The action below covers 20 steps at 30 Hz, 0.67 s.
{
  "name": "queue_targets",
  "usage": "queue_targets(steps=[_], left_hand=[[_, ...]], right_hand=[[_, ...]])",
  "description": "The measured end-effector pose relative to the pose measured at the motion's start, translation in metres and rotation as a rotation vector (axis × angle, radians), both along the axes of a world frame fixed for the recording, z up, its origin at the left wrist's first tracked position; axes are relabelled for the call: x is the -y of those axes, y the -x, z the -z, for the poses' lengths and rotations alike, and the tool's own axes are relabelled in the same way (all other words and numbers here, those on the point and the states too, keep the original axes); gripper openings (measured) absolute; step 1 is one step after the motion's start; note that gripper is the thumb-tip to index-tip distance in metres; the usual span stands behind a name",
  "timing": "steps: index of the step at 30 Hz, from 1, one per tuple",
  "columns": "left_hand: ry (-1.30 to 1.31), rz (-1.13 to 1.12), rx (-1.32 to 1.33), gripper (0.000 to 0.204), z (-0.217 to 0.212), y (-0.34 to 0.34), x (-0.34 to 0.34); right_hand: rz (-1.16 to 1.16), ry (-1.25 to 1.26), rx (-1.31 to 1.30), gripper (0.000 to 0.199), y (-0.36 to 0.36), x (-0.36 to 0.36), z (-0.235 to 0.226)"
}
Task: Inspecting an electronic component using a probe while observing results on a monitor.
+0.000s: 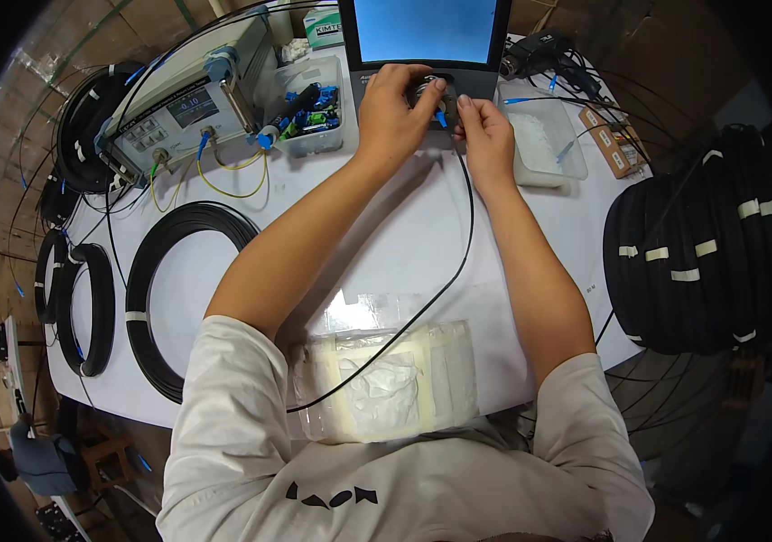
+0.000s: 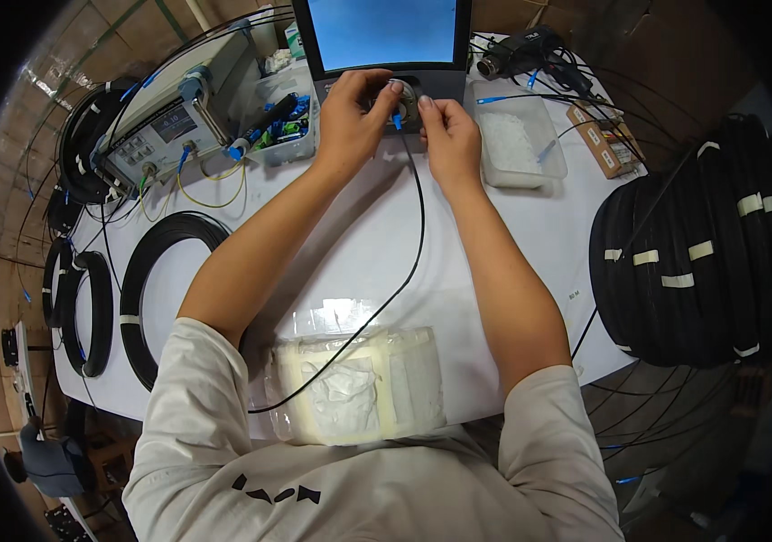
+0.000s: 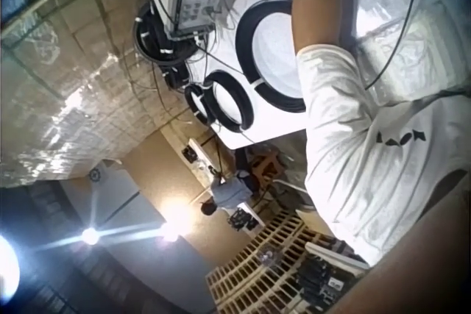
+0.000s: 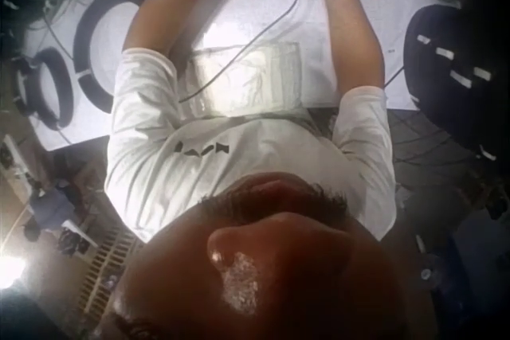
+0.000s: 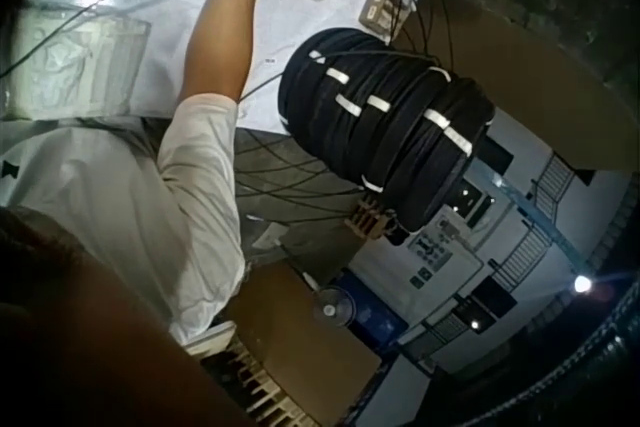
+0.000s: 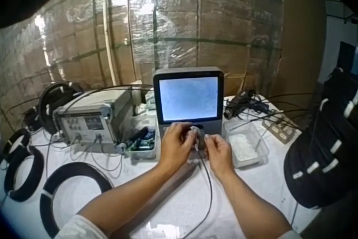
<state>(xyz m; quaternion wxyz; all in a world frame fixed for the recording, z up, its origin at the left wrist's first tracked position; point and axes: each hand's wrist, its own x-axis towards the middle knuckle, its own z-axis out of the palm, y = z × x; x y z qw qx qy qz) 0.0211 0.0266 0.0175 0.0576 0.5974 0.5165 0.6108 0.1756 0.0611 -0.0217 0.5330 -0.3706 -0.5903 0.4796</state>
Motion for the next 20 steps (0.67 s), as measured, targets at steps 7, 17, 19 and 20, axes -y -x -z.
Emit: queue_targets(steps=[7, 17, 19, 20], left_hand=[[0.053, -0.066, 0.007, 0.033, -0.006, -0.002, 0.002], [-0.006, -0.093, -0.012, 0.026, -0.001, -0.001, -0.003], [-0.006, -0.076, 0.009, 0.024, -0.001, -0.003, -0.003], [0.006, -0.086, -0.001, 0.024, 0.0, -0.002, -0.002]], right_hand=[[-0.026, 0.004, -0.228, 0.029, 0.011, 0.015, -0.01], [-0.068, 0.0, -0.192, 0.028, 0.004, 0.004, 0.002], [-0.136, 0.061, -0.328, 0.029, 0.004, 0.001, 0.001], [-0.138, 0.061, -0.329, 0.029, 0.004, 0.001, 0.001]])
